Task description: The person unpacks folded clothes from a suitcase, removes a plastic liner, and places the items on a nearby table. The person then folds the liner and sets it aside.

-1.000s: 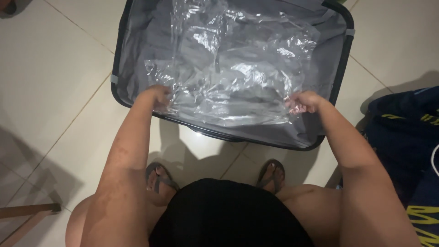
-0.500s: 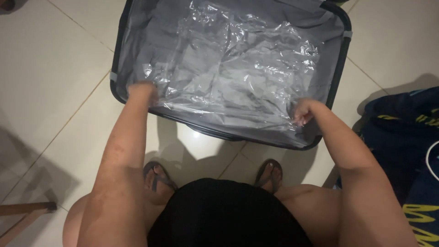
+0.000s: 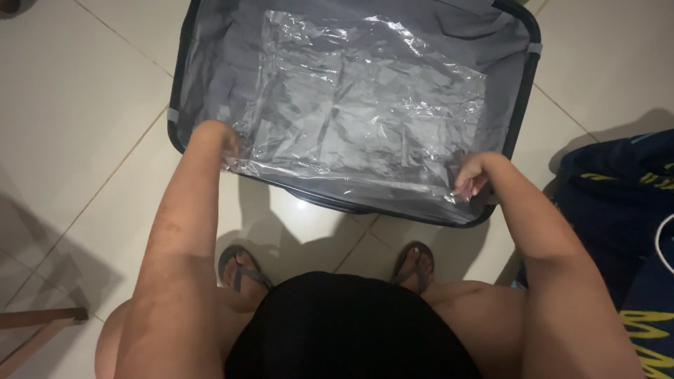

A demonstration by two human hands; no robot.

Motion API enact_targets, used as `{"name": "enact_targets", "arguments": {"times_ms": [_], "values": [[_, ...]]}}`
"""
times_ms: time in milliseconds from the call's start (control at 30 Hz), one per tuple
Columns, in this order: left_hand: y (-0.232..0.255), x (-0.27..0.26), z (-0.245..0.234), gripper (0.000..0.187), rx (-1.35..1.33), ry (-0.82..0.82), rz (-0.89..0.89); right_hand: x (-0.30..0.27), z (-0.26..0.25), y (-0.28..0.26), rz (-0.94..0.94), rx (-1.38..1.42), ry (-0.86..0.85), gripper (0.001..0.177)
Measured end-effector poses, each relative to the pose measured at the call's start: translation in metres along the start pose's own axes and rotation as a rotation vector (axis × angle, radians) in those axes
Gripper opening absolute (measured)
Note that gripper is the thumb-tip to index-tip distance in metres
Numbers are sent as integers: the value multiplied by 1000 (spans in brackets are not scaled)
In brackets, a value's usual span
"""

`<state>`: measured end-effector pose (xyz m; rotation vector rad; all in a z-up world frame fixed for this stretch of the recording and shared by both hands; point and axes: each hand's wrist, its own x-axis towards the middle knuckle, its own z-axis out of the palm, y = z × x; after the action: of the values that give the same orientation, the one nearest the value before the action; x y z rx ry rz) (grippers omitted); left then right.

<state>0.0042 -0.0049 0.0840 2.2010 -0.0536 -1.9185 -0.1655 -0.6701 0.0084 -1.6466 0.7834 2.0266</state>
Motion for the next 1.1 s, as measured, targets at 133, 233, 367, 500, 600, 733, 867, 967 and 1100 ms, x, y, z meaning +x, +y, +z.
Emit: {"name": "enact_targets", "arguments": {"times_ms": [133,233,367,500,600,733,867,967,1100], "values": [[-6,17,-5,70,54,-51,-21,-14,-3,4,-88,96,-18,27],[-26,49,-7,75,93,-89,-37,-8,-7,7,-238,248,21,28],[2,-5,-27,93,-262,-52,43,-44,-3,-8,-431,612,221,20],[-8,31,-61,92,-327,-154,347,-114,-20,-39,-661,1089,258,31],[44,-11,-100,71,-388,221,501,-176,-53,-70,-824,1249,304,20],[96,-35,-163,72,-433,755,913,-238,-128,-86,-1118,1015,712,20],[128,-74,-197,52,-517,1084,668,-343,-131,-59,-1749,930,464,19],[98,-25,-221,55,-564,1186,1358,-357,-112,-49,-1922,977,421,34],[88,3,-192,83,-452,1352,1342,-195,-194,7,-1490,989,781,33]]}}
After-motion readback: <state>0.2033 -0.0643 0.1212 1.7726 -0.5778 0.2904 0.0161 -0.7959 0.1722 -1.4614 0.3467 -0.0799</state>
